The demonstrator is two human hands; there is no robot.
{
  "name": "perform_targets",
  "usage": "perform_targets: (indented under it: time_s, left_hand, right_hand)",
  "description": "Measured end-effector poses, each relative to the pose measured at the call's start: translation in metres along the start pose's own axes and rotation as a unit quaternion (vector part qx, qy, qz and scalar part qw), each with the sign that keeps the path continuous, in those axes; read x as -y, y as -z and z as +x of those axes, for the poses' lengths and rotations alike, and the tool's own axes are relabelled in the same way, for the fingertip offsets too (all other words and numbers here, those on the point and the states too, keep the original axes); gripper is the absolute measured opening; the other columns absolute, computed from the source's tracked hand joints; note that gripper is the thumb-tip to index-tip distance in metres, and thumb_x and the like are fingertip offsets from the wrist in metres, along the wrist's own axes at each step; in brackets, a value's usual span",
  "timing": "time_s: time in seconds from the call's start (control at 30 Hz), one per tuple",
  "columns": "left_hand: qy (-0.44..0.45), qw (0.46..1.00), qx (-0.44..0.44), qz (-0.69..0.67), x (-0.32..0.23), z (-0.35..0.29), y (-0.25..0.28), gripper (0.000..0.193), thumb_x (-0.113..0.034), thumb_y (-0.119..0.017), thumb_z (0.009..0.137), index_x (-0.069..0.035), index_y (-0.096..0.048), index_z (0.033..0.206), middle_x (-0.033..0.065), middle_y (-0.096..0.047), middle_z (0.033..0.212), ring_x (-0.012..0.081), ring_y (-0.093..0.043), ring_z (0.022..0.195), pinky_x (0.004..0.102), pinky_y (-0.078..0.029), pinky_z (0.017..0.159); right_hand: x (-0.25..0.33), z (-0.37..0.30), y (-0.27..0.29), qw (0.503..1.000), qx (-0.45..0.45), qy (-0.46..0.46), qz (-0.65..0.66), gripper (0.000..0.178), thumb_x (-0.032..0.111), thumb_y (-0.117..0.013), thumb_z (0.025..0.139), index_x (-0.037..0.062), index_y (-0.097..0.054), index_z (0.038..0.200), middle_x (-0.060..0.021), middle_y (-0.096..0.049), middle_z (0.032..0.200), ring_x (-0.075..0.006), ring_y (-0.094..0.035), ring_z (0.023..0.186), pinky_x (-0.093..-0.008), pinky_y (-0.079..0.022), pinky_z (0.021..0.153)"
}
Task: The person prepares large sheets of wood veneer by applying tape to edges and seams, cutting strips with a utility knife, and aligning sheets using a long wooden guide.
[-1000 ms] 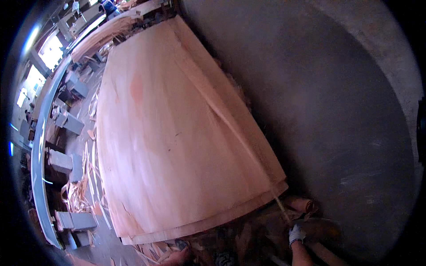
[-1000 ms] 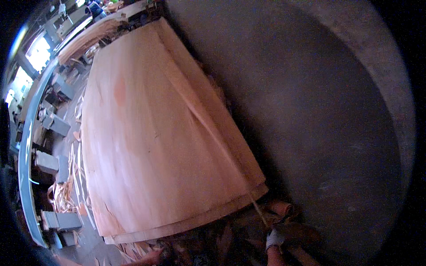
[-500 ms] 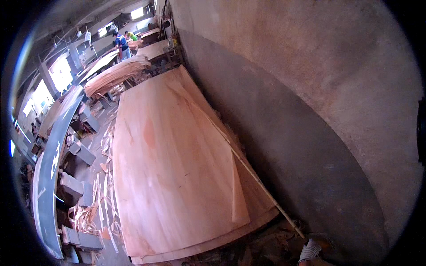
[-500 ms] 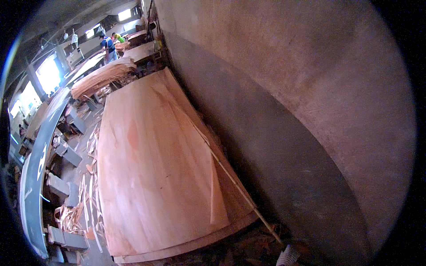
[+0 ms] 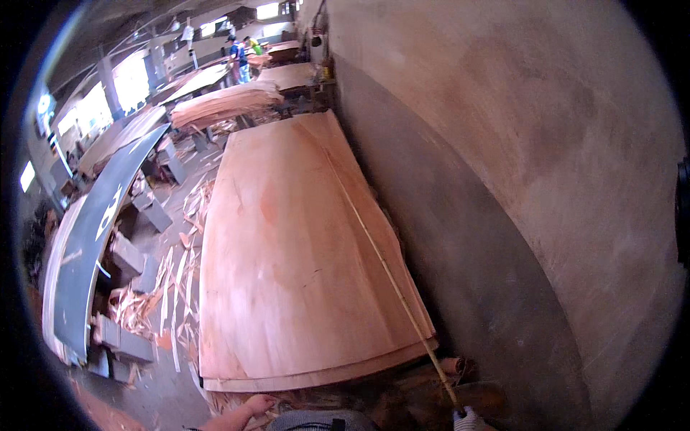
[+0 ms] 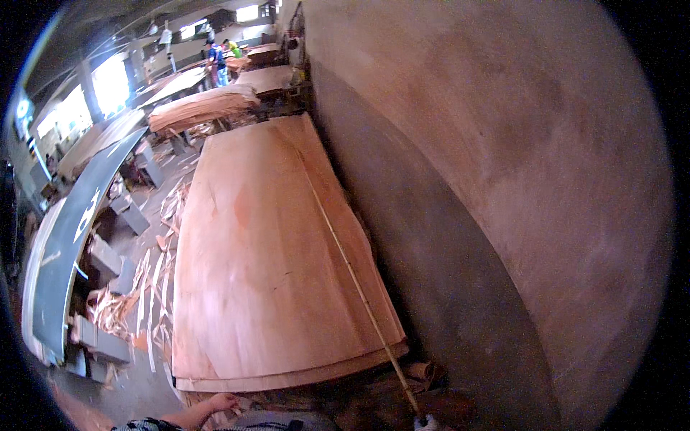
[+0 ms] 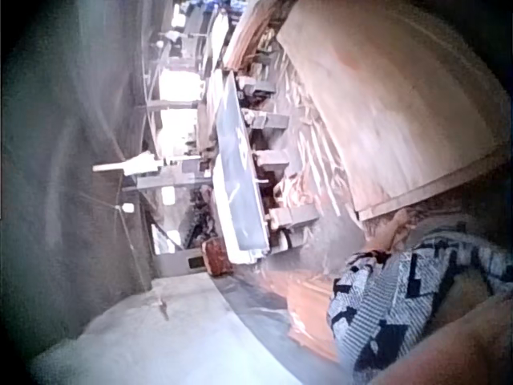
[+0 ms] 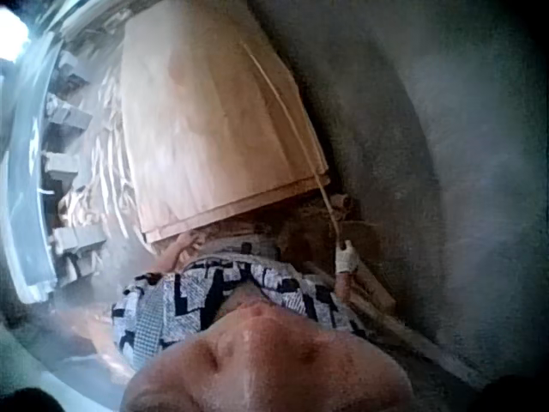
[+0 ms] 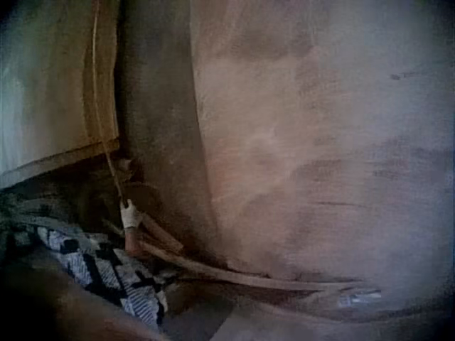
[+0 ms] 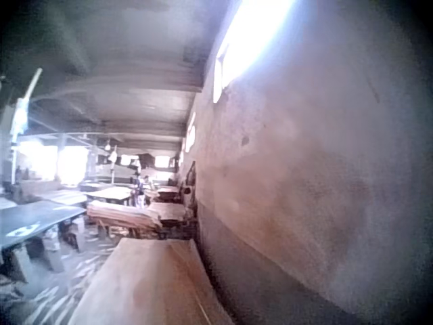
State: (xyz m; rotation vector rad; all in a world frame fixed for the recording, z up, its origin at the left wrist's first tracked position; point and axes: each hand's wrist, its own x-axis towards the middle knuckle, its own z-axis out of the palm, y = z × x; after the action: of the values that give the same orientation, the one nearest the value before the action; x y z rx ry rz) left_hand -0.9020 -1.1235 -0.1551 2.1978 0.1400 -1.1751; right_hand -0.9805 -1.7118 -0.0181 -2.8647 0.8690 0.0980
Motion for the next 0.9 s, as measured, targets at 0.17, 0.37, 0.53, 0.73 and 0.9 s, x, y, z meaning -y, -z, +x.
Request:
perform_targets:
  time_s: [0.17, 0.37, 0.53, 0.73, 0.9]
  left_hand:
    - [-0.012, 0.996, -0.038, 0.079, 0.015, 0.001, -0.003, 0.039, -0.038, -0.048, 0.083, -0.007, -0.061, 0.104, 0.0171, -0.063, 0.093, 0.0303, -0.061, 0.086, 0.0386, -0.047, 0.077]
    - [-0.057, 0.991, -0.118, 0.008, -0.012, -0.002, -0.012, 0.037, -0.037, -0.05, 0.081, -0.009, -0.062, 0.102, 0.015, -0.062, 0.097, 0.0301, -0.06, 0.089, 0.0374, -0.047, 0.079]
    - [-0.017, 0.987, -0.155, -0.029, 0.015, -0.05, -0.029, 0.037, -0.038, -0.05, 0.081, -0.01, -0.062, 0.102, 0.0144, -0.063, 0.096, 0.0299, -0.06, 0.089, 0.0376, -0.046, 0.08]
    - [0.043, 0.984, -0.143, -0.092, 0.045, -0.092, -0.043, 0.04, -0.038, -0.049, 0.082, -0.008, -0.06, 0.106, 0.0144, -0.062, 0.1, 0.0304, -0.058, 0.093, 0.0373, -0.045, 0.082]
    - [0.13, 0.974, -0.145, -0.114, 0.118, -0.129, -0.069, 0.044, -0.038, -0.046, 0.083, -0.005, -0.057, 0.11, 0.0142, -0.058, 0.11, 0.0304, -0.054, 0.103, 0.0365, -0.042, 0.089]
  right_hand:
    - [0.024, 0.002, 0.023, 0.988, 0.12, -0.064, 0.076, 0.035, 0.04, -0.052, 0.084, 0.0115, -0.061, 0.103, -0.0103, -0.063, 0.077, -0.0271, -0.059, 0.069, -0.0405, -0.048, 0.062]
    - [0.048, 0.051, -0.023, 0.994, 0.004, -0.029, 0.104, 0.032, 0.036, -0.062, 0.076, 0.0049, -0.062, 0.084, -0.0144, -0.062, 0.069, -0.0326, -0.058, 0.066, -0.0404, -0.046, 0.062]
    - [0.165, 0.043, -0.01, 0.972, 0.13, 0.023, 0.192, 0.034, 0.03, -0.065, 0.074, -0.0022, -0.062, 0.083, -0.0176, -0.064, 0.076, -0.0326, -0.06, 0.071, -0.0382, -0.045, 0.065]
    - [0.205, 0.059, -0.118, 0.868, 0.183, 0.001, 0.461, 0.025, 0.026, -0.066, 0.076, 0.0056, -0.055, 0.066, -0.0057, -0.051, 0.052, -0.0182, -0.047, 0.045, -0.0314, -0.038, 0.044]
    - [0.331, 0.038, -0.09, 0.801, 0.254, -0.019, 0.542, 0.019, 0.016, -0.065, 0.076, 0.0115, -0.052, 0.064, 0.0004, -0.045, 0.048, -0.0099, -0.041, 0.037, -0.0261, -0.031, 0.032]
